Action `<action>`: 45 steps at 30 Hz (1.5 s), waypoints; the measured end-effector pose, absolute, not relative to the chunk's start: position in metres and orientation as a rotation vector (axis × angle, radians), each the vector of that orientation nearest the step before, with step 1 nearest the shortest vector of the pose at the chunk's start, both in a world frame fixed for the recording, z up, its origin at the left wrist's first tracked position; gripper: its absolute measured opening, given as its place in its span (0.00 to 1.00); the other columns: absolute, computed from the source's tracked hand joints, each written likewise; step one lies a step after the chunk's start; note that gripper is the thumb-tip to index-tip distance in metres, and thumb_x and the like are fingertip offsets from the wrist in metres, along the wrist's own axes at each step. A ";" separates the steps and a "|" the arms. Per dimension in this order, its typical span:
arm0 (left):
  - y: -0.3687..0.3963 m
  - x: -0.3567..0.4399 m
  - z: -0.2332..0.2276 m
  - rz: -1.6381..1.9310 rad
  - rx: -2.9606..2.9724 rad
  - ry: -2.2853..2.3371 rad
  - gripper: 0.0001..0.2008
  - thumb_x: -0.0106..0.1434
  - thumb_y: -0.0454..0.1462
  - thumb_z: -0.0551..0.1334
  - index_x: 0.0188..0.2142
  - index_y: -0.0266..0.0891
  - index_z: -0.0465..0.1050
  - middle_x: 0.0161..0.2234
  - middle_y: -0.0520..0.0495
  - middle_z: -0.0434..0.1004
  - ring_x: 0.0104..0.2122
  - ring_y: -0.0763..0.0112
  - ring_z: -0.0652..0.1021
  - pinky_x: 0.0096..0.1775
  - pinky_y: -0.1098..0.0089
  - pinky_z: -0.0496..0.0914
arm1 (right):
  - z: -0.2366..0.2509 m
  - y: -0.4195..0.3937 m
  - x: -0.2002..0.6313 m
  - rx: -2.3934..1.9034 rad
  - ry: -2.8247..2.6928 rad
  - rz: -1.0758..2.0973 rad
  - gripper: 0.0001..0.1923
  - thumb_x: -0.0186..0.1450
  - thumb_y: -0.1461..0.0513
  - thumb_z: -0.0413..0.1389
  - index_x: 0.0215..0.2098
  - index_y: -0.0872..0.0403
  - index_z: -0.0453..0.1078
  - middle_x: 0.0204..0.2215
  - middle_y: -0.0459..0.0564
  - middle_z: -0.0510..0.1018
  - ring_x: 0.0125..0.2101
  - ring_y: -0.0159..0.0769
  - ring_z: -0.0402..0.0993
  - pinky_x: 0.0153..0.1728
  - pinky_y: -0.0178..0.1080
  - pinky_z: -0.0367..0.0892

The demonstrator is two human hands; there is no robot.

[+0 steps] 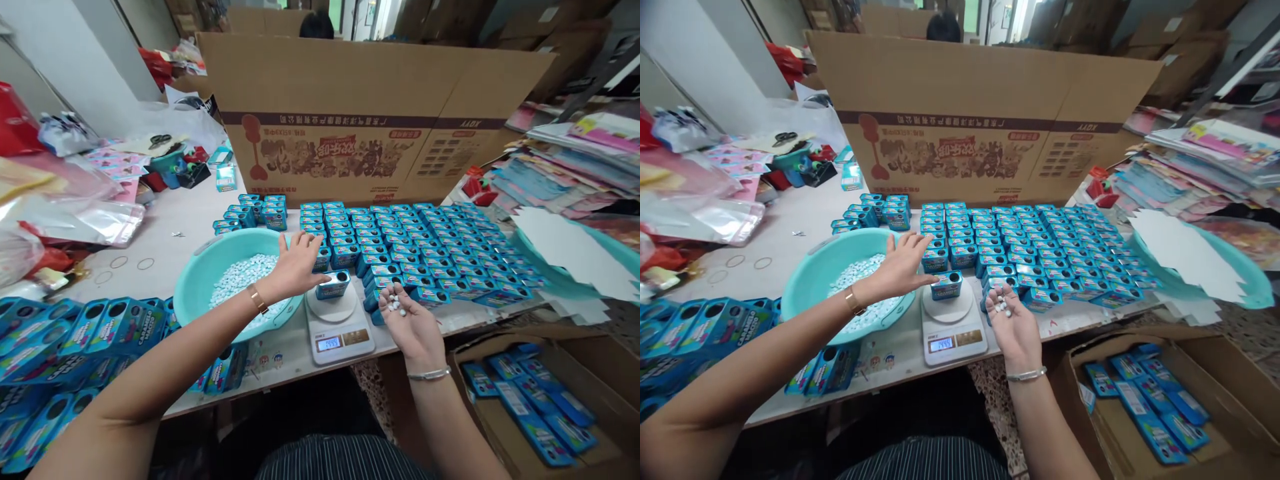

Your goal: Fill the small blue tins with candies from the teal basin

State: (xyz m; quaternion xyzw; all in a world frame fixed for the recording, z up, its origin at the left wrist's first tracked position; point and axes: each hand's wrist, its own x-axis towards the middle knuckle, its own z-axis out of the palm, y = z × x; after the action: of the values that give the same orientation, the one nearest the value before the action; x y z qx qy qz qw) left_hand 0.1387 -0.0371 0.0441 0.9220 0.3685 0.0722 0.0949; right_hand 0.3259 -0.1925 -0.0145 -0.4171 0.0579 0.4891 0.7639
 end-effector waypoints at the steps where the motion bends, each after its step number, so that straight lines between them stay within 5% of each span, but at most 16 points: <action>1: -0.037 0.140 0.041 0.212 2.732 1.082 0.41 0.57 0.49 0.67 0.63 0.41 0.50 0.61 0.34 0.60 0.64 0.43 0.55 0.61 0.34 0.42 | -0.016 -0.190 0.326 -0.907 0.115 1.064 0.12 0.56 0.73 0.56 0.35 0.53 0.69 0.31 0.47 0.75 0.32 0.31 0.75 0.32 0.35 0.74; 11: -0.038 0.157 0.009 0.153 2.721 1.021 0.33 0.56 0.49 0.67 0.58 0.42 0.60 0.54 0.38 0.68 0.56 0.47 0.65 0.60 0.43 0.52 | -0.004 -0.134 0.318 -0.846 -0.059 1.057 0.05 0.60 0.64 0.59 0.32 0.51 0.66 0.22 0.38 0.65 0.21 0.25 0.64 0.26 0.31 0.67; 16: -0.043 0.168 -0.004 0.196 2.661 0.986 0.29 0.56 0.50 0.67 0.53 0.39 0.67 0.49 0.40 0.72 0.51 0.51 0.69 0.53 0.55 0.62 | 0.000 -0.095 0.297 -0.878 -0.088 0.938 0.14 0.61 0.54 0.59 0.24 0.52 0.62 0.20 0.39 0.64 0.22 0.27 0.66 0.31 0.35 0.70; 22: -0.046 0.174 -0.015 0.250 2.586 0.976 0.20 0.60 0.48 0.64 0.46 0.39 0.73 0.42 0.42 0.76 0.46 0.52 0.71 0.50 0.56 0.63 | -0.010 -0.082 0.280 -0.965 -0.263 0.782 0.15 0.59 0.52 0.60 0.23 0.52 0.65 0.20 0.40 0.68 0.24 0.29 0.68 0.33 0.35 0.69; 37: -0.042 0.164 -0.005 0.281 2.609 0.967 0.25 0.56 0.48 0.68 0.49 0.36 0.73 0.45 0.38 0.75 0.49 0.50 0.71 0.53 0.55 0.64 | -0.006 -0.088 0.280 -1.064 -0.434 0.714 0.16 0.58 0.50 0.61 0.25 0.53 0.69 0.20 0.42 0.73 0.24 0.28 0.70 0.31 0.34 0.67; 42: -0.074 0.105 0.044 0.988 2.268 1.070 0.21 0.61 0.43 0.66 0.51 0.40 0.69 0.50 0.43 0.74 0.51 0.59 0.72 0.54 0.58 0.66 | 0.024 -0.066 0.268 -1.037 -0.723 0.820 0.15 0.60 0.50 0.60 0.28 0.52 0.68 0.20 0.40 0.69 0.23 0.28 0.67 0.29 0.34 0.67; 45: -0.124 0.069 0.052 1.355 1.902 1.190 0.12 0.63 0.41 0.63 0.46 0.43 0.71 0.44 0.48 0.77 0.46 0.64 0.76 0.50 0.62 0.70 | 0.023 -0.033 0.234 -1.123 -1.286 0.978 0.15 0.63 0.49 0.56 0.33 0.52 0.70 0.25 0.43 0.73 0.25 0.31 0.69 0.31 0.37 0.68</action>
State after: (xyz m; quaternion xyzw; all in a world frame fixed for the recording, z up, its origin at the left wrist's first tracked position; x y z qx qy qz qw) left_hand 0.0687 -0.1241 0.0524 0.7011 0.4389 0.4995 0.2576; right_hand 0.2344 -0.0333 0.0234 -0.4751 -0.5441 0.4137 0.5542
